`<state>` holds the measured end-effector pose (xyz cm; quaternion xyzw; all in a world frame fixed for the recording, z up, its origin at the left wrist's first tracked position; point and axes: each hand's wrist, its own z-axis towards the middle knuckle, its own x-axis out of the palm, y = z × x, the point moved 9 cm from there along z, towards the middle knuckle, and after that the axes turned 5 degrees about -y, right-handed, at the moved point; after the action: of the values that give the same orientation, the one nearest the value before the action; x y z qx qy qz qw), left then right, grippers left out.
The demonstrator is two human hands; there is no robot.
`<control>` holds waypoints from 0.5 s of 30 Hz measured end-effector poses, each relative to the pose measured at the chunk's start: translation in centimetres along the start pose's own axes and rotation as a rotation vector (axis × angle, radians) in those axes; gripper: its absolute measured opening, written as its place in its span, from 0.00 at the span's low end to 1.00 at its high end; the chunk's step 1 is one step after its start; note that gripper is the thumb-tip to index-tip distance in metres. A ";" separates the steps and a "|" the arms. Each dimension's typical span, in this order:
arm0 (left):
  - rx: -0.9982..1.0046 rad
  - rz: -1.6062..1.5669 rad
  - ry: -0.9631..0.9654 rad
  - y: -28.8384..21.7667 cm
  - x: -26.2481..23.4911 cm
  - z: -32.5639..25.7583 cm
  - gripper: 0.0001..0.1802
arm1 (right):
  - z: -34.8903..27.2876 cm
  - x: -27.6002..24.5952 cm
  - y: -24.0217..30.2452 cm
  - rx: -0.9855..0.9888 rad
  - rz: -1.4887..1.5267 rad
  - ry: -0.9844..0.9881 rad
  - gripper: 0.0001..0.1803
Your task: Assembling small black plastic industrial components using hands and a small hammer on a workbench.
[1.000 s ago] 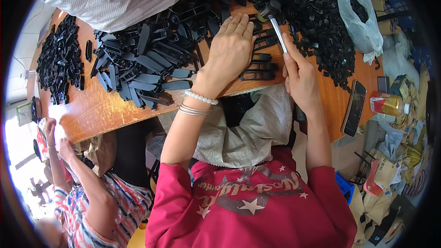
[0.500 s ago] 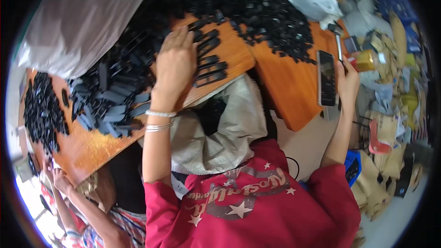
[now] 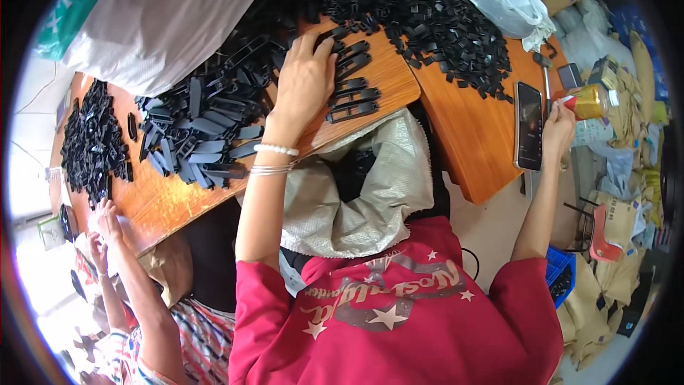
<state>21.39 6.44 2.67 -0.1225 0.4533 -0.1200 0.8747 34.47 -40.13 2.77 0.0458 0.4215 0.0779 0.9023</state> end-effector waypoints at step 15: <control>-0.101 -0.023 -0.142 -0.8 1.4 -0.8 0.15 | -16.2 -4.4 32.9 -0.282 0.812 0.314 0.29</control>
<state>21.46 5.14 1.41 -0.1796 0.3940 -0.0980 0.8961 15.92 -8.23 0.58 0.0716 0.4863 0.4878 0.7214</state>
